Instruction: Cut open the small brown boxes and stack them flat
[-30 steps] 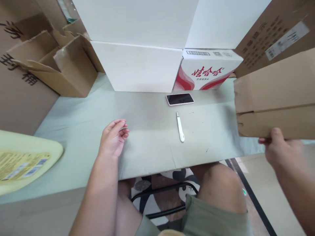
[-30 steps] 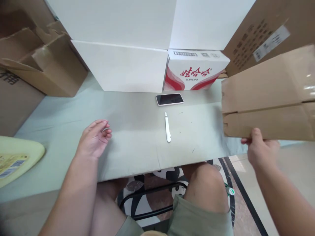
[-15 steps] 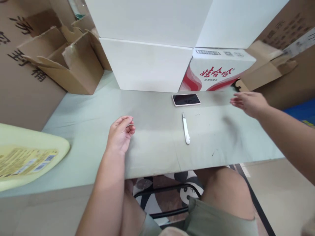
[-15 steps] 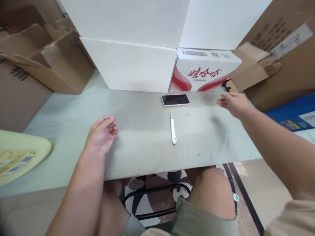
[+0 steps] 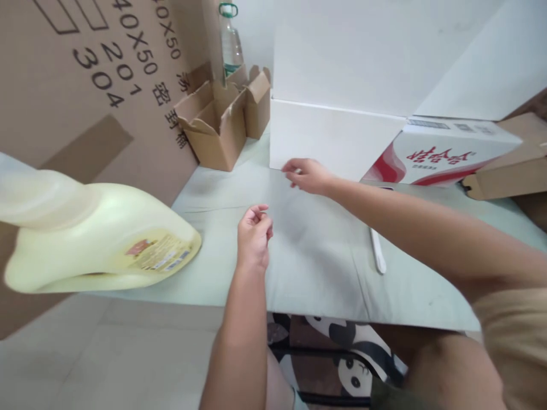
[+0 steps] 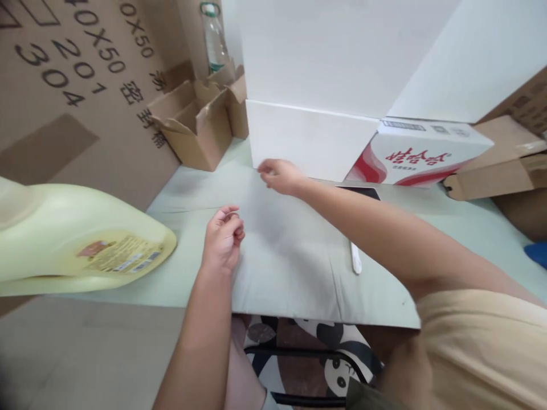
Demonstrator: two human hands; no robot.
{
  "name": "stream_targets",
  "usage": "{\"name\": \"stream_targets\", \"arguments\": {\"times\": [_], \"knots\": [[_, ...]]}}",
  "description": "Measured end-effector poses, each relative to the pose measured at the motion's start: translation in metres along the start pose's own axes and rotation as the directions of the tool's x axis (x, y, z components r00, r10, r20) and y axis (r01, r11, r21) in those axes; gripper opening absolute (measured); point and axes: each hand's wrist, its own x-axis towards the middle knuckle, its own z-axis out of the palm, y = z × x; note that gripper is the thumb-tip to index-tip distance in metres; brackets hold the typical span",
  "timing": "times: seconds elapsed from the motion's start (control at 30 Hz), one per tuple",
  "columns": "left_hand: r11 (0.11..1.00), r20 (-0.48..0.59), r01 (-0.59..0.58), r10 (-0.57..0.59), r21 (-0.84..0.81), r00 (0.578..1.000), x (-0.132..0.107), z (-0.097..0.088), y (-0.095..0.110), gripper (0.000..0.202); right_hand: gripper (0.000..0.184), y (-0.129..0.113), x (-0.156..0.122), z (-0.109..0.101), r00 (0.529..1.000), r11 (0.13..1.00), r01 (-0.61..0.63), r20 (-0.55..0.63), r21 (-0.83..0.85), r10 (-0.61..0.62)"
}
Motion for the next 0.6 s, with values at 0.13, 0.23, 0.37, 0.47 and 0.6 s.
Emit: {"name": "stream_targets", "arguments": {"times": [0.13,0.23,0.37,0.47,0.6], "knots": [[0.999,0.009,-0.026,0.026,-0.025,1.000,0.005,-0.004,0.004,0.032,0.032,-0.071,0.064,0.058,0.896,0.832,0.437,0.082,-0.341,-0.437],[0.999,0.036,-0.028,0.029,-0.019,0.999,0.006,-0.006,0.005,0.028,0.034,-0.110,0.103,0.088,0.875,0.769,0.478,0.154,-0.424,-0.459],[1.000,0.058,0.005,-0.005,0.001,0.998,0.003,-0.011,0.007,0.023,0.023,-0.132,0.130,0.114,0.927,0.748,0.372,0.176,-0.550,-0.331],[1.000,0.035,0.008,-0.008,-0.002,0.999,0.005,-0.016,0.009,0.019,0.026,-0.130,0.124,0.119,0.936,0.764,0.338,0.114,-0.549,-0.332],[0.988,-0.215,-0.146,0.152,0.040,0.965,0.009,-0.024,0.009,0.011,0.028,-0.105,0.087,0.095,0.911,0.771,0.379,0.059,-0.512,-0.409]]}}
